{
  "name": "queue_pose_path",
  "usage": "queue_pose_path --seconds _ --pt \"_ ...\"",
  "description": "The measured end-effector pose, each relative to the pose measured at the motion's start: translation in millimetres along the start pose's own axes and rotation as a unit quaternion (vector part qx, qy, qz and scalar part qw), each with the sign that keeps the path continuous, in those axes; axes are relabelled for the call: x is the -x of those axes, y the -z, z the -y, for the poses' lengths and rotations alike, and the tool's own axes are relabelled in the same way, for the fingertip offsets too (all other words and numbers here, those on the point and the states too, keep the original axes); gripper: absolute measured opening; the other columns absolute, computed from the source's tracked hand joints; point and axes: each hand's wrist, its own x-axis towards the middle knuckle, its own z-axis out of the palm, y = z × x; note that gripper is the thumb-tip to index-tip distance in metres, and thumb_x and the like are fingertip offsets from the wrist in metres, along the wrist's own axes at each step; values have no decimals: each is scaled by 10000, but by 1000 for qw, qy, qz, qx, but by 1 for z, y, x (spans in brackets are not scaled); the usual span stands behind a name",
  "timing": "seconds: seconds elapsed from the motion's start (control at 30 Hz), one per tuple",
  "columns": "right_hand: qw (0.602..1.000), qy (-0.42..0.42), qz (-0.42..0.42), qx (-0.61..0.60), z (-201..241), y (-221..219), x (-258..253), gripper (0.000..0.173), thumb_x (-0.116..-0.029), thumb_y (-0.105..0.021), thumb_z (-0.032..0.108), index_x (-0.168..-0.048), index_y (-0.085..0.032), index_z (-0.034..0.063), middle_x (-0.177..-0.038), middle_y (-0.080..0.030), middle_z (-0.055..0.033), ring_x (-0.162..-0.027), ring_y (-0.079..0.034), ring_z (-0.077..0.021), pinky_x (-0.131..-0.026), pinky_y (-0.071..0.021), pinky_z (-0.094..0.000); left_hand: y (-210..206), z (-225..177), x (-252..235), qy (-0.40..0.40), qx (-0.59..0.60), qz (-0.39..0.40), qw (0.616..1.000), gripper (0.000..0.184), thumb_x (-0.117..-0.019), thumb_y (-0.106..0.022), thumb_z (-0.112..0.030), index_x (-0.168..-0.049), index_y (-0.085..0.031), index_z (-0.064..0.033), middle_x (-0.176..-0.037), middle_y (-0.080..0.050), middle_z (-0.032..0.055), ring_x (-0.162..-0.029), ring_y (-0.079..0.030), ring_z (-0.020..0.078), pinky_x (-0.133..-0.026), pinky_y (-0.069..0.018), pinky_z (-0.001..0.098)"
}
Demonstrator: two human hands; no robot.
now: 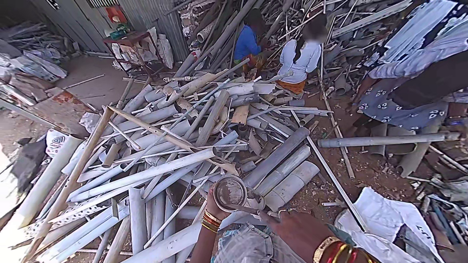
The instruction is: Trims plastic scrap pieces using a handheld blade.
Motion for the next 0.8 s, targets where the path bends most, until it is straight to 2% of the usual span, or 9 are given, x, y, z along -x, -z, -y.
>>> queue_pose_path --seconds 0.1,0.17,0.27,0.4,0.57,0.7,0.8 --pt "999 -30 -14 -35 -5 7 -10 652 -1070 -415 -9 -1657 -196 172 -1391 -515 -363 -1223 -572 -530 -955 -492 -586 -5 7 0 12 4 -12 1000 632 -963 -340 -620 -1094 -697 -116 -1050 -739 176 -964 -726 357 -751 -608 534" --pt "998 -38 -15 -45 -4 7 -13 653 -1070 -404 -19 -1657 -188 168 -1396 -509 -367 -1242 -559 -536 -969 -485 -594 -7 12 -2 10 -11 -33 999 647 -982 -252 -609 -1063 -690 -140 -1018 -745 144 -941 -731 328 -731 -609 523" --pt "999 -15 13 -36 2 5 -3 644 -1071 -405 -18 -1655 -204 166 -1357 -540 -361 -1224 -577 -516 -967 -487 -581 -1 10 -3 2 -8 -39 999 686 -988 -207 -618 -1121 -665 -125 -1059 -735 159 -983 -719 335 -773 -601 527" --pt "997 -50 -12 -63 -7 5 -14 687 -1049 -443 -40 -1656 -200 172 -1391 -524 -352 -1254 -559 -518 -980 -482 -590 -5 9 -3 -4 -8 -67 998 719 -983 -147 -624 -1090 -662 -134 -1018 -740 151 -927 -728 337 -700 -602 524" --pt "998 -28 3 -50 5 -1 -7 678 -1057 -424 -35 -1657 -203 194 -1352 -553 -353 -1223 -583 -512 -968 -485 -585 -9 10 -2 -26 8 -89 996 718 -999 -107 -602 -1111 -646 -141 -1023 -737 130 -955 -722 313 -753 -597 526" --pt "996 -65 -19 -60 0 2 -23 689 -1047 -422 -58 -1656 -200 175 -1395 -528 -344 -1256 -563 -510 -970 -494 -586 -4 11 -2 -29 -5 -103 994 736 -993 -103 -616 -1158 -621 -120 -1040 -727 161 -938 -719 337 -716 -598 525" --pt "999 -31 -6 -44 13 2 -13 657 -1058 -397 -48 -1652 -219 168 -1375 -539 -348 -1243 -571 -510 -968 -487 -585 -4 10 -1 -41 5 -98 994 718 -1002 -111 -604 -1125 -642 -135 -1028 -737 132 -952 -723 304 -755 -599 511"
